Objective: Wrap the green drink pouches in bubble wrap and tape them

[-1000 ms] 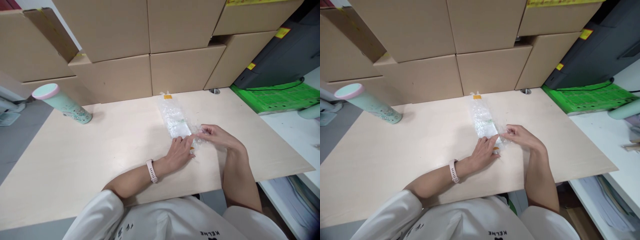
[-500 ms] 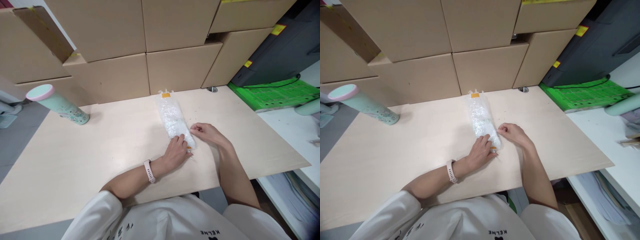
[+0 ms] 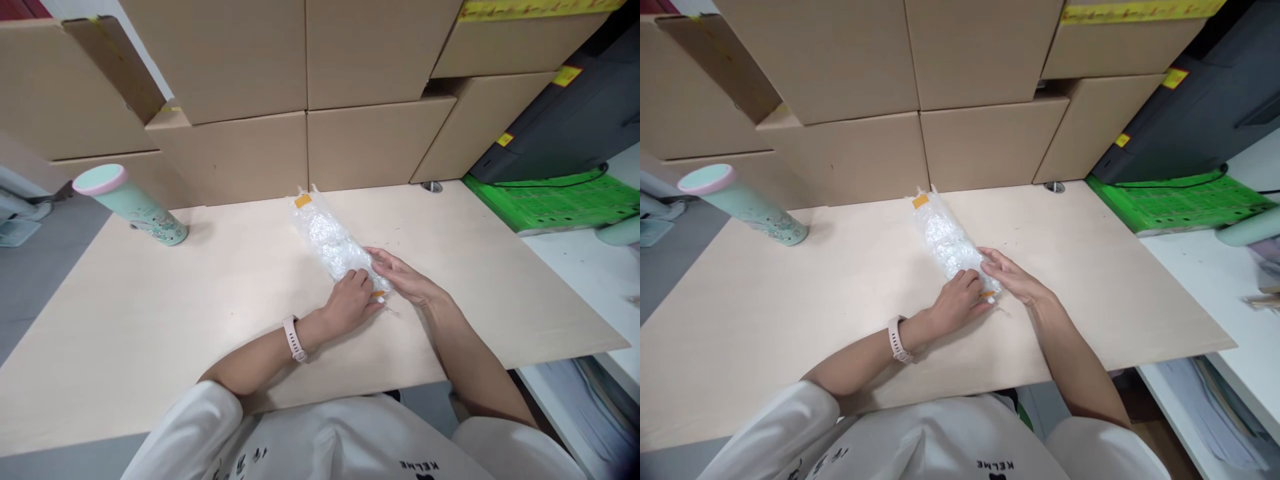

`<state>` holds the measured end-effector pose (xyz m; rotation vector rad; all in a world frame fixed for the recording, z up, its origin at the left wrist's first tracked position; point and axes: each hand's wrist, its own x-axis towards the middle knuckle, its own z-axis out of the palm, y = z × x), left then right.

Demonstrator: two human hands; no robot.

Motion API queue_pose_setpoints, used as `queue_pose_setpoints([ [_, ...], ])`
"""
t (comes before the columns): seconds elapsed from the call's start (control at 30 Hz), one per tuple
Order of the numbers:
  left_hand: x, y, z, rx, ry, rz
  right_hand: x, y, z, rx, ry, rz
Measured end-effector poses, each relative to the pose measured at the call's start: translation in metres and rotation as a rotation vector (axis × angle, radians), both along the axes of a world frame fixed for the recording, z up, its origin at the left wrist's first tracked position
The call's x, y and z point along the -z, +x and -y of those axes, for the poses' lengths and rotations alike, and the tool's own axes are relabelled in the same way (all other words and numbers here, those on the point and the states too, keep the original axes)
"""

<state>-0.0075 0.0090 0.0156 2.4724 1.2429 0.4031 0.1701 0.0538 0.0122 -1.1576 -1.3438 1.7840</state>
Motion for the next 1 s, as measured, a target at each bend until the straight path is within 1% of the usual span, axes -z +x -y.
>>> queue_pose_setpoints([
  [0.03, -0.006, -0.005, -0.003, 0.039, -0.051, 0.025, 0.002, -0.002, -0.001, 0.005, 0.006, -0.014],
  [0.07, -0.013, -0.012, -0.006, 0.107, -0.097, 0.056, 0.004, -0.004, -0.001, 0.010, 0.008, -0.024],
  [0.1, -0.020, -0.020, -0.010, 0.181, -0.129, 0.086, 0.005, -0.006, -0.002, 0.019, 0.006, -0.036],
  [0.13, -0.026, -0.028, -0.013, 0.286, -0.140, 0.100, 0.005, -0.007, -0.002, 0.029, -0.002, -0.047],
  [0.17, -0.031, -0.037, -0.018, 0.366, -0.111, 0.063, 0.005, -0.007, -0.002, 0.037, -0.014, -0.057],
  [0.2, -0.036, -0.046, -0.022, 0.373, -0.051, -0.003, 0.004, -0.007, -0.002, 0.044, -0.025, -0.067],
  [0.23, -0.038, -0.054, -0.027, 0.328, 0.020, -0.081, 0.002, -0.007, -0.001, 0.047, -0.031, -0.079],
  [0.3, -0.039, -0.067, -0.037, 0.170, 0.162, -0.231, -0.001, -0.006, 0.001, 0.019, -0.028, -0.096],
  [0.37, -0.037, -0.076, -0.047, 0.038, 0.261, -0.313, -0.005, -0.005, 0.003, -0.036, -0.018, -0.098],
  [0.43, -0.034, -0.082, -0.056, -0.024, 0.322, -0.316, -0.010, -0.004, 0.005, -0.073, -0.003, -0.087],
  [0.53, -0.036, -0.088, -0.065, -0.026, 0.328, -0.202, -0.014, -0.001, 0.006, -0.070, 0.029, -0.080],
  [0.6, -0.040, -0.090, -0.067, -0.011, 0.249, -0.068, -0.016, 0.003, 0.006, -0.044, 0.039, -0.083],
  [0.67, -0.046, -0.090, -0.065, -0.030, 0.107, 0.129, -0.016, 0.006, 0.007, -0.012, 0.041, -0.078],
  [0.73, -0.050, -0.085, -0.062, -0.071, -0.092, 0.406, -0.015, 0.006, 0.009, 0.025, 0.052, -0.060],
  [0.8, -0.054, -0.077, -0.057, -0.103, -0.325, 0.722, -0.014, 0.004, 0.011, 0.078, 0.085, -0.036],
  [0.9, -0.055, -0.059, -0.048, -0.093, -0.674, 1.146, -0.014, -0.005, 0.011, 0.198, 0.142, -0.030],
  [0.97, -0.051, -0.046, -0.042, -0.055, -0.843, 1.326, -0.014, -0.013, 0.010, 0.284, 0.162, -0.056],
  [1.0, -0.048, -0.040, -0.039, -0.037, -0.887, 1.378, -0.013, -0.017, 0.009, 0.319, 0.171, -0.071],
])
